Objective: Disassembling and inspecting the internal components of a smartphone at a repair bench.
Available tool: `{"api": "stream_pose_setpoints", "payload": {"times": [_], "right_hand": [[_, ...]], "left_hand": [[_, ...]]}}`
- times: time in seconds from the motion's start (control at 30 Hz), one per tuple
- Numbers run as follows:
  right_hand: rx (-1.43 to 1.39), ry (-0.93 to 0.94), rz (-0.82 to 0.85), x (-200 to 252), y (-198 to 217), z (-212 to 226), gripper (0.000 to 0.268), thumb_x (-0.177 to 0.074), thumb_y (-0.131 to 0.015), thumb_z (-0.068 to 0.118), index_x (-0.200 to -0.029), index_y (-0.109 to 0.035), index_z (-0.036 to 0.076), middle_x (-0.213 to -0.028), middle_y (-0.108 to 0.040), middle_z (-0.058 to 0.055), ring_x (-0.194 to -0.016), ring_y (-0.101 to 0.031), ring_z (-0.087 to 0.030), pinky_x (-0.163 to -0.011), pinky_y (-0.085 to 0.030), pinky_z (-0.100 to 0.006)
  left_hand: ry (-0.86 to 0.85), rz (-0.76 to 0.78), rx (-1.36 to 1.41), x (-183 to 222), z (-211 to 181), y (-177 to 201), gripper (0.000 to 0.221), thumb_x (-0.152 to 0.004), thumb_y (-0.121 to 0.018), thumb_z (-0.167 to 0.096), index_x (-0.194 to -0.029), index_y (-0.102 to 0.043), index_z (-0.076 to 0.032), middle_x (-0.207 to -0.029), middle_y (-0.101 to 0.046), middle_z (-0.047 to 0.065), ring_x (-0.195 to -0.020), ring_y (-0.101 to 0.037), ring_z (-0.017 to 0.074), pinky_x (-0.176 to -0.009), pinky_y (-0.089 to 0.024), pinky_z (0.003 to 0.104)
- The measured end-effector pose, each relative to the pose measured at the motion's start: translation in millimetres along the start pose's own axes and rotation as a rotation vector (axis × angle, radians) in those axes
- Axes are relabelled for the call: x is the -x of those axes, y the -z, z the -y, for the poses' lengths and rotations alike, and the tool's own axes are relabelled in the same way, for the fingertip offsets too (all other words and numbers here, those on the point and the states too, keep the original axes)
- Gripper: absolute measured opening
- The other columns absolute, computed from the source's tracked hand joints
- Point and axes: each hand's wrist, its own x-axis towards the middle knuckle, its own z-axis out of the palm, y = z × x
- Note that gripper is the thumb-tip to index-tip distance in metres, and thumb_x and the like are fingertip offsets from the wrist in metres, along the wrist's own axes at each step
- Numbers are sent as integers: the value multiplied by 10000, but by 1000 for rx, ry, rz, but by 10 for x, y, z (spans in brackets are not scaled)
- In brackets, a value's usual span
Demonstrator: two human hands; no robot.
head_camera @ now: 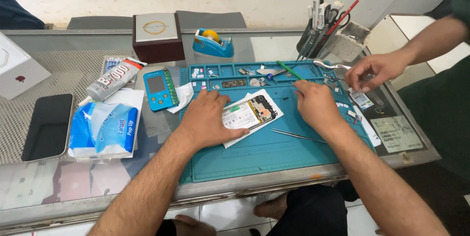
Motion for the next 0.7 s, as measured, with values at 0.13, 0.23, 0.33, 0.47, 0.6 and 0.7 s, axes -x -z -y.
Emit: {"api": "stream_pose_setpoints", "payload": {"times": [0.13, 0.23, 0.33, 0.47, 0.6, 0.7], "right_hand": [[-168, -42, -143, 297, 275, 359, 184, -901, -761, 82, -1080, -793, 109, -1039, -787, -89, -561, -694, -201, -493, -542, -284], [-253, -40, -175, 630, 437, 723, 134, -877, -799, 139, -1008, -805, 111, -959, -798, -83, -494, -673, -178, -431, -521, -267], [-375, -84, -223, 949, 467, 988, 93, -849, -789, 116, -937, -811, 134, -845, -797, -40, -504, -696, -197, -444, -548, -284], [-462, -99, -196, 1197, 482, 1140, 94, -875, -742, 152, -910, -809, 97, -820, -784, -15, -540, -608, -89, -525, -536, -218], [-794, -451, -151, 1252, 443, 1060, 148, -872, -756, 129, -950, -819, 20, -736, -789, -97, -489, -610, -133, -467, -528, -265], [-1112, -604, -58, 1241, 435, 1019, 215, -898, -714, 81, -1018, -793, -78, -749, -782, -218, -427, -612, -221, -374, -504, -305]], "left_hand": [[20, 96, -85, -39, 98, -128, 854, -680, -798, -663, -1214, -707, -2, -1058, -679, 159, -1025, -620, 304, -817, -567, 438], [16, 46, -31, -48, 122, -195, 809, -656, -854, -571, -1179, -716, 31, -1003, -674, 170, -979, -644, 315, -809, -589, 433], [-7, -14, 93, -71, 154, -365, 915, -590, -906, -579, -1192, -690, 75, -965, -620, 178, -951, -651, 327, -794, -608, 406], [-21, -36, 229, -102, 57, -563, 914, -542, -949, -466, -1234, -613, 27, -1111, -461, 104, -1017, -544, 268, -825, -533, 392], [-105, -200, 355, -107, -299, -598, 874, -572, -896, -434, -1265, -600, 8, -1081, -483, 94, -1000, -554, 247, -788, -523, 368], [-96, -163, 413, -164, -542, -558, 889, -565, -862, -492, -1261, -598, -7, -1089, -565, 117, -1025, -587, 274, -823, -509, 372]]}}
